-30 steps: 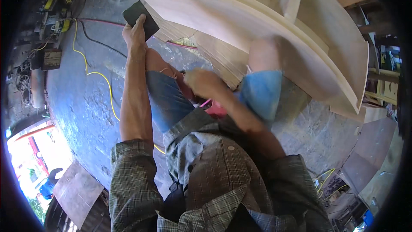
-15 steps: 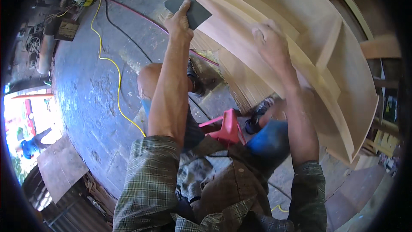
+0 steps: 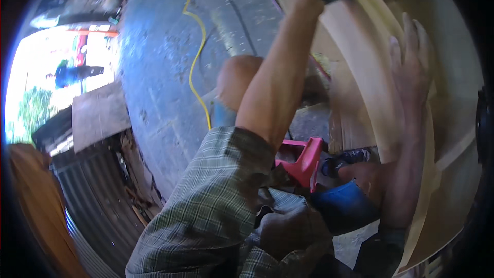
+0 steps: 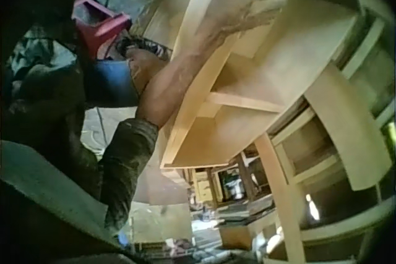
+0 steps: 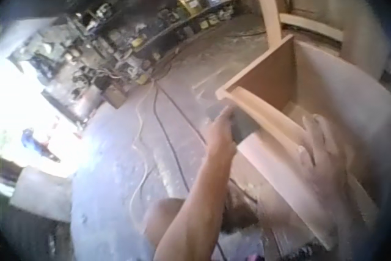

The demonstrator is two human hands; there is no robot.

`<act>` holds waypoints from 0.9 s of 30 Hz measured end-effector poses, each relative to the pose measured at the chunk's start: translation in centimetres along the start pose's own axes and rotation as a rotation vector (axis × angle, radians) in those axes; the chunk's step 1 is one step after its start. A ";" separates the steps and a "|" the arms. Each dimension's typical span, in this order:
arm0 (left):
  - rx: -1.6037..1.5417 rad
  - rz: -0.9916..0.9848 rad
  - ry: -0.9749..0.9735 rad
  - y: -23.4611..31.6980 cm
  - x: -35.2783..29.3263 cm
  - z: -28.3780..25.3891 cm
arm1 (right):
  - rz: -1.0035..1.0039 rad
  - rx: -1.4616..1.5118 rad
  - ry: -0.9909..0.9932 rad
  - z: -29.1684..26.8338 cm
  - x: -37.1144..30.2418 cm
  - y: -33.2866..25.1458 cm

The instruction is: The person sits on a small pink stool and sands the edges and surfaces of a light-colored wooden cabinet using a sanding block. They systematically work along the top edges, corners, and interior shelves of the cabinet, holding the wood steady with one hand while sanding with the other.

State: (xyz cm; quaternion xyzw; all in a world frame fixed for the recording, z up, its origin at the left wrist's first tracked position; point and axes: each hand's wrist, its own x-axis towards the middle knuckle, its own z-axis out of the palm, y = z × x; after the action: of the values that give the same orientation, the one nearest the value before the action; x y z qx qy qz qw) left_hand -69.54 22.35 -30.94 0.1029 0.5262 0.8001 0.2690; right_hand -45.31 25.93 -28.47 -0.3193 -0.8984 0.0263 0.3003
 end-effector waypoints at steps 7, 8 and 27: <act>0.332 -0.006 -0.023 4.5 -6.7 2.2 | -0.337 0.089 0.017 1.1 3.9 -6.8; 0.330 -0.118 -0.064 7.2 -7.5 1.9 | -0.335 0.119 0.006 0.7 4.6 -7.6; 0.793 0.187 -0.277 12.4 -7.5 -1.0 | -0.484 0.026 -0.244 5.9 9.2 -3.8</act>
State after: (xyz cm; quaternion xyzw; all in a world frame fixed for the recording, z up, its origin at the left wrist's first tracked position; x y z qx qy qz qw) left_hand -67.71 13.73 -19.33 0.3519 0.7403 0.5355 0.2032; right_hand -56.41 29.17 -27.51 -0.0858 -0.9778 0.0036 0.1913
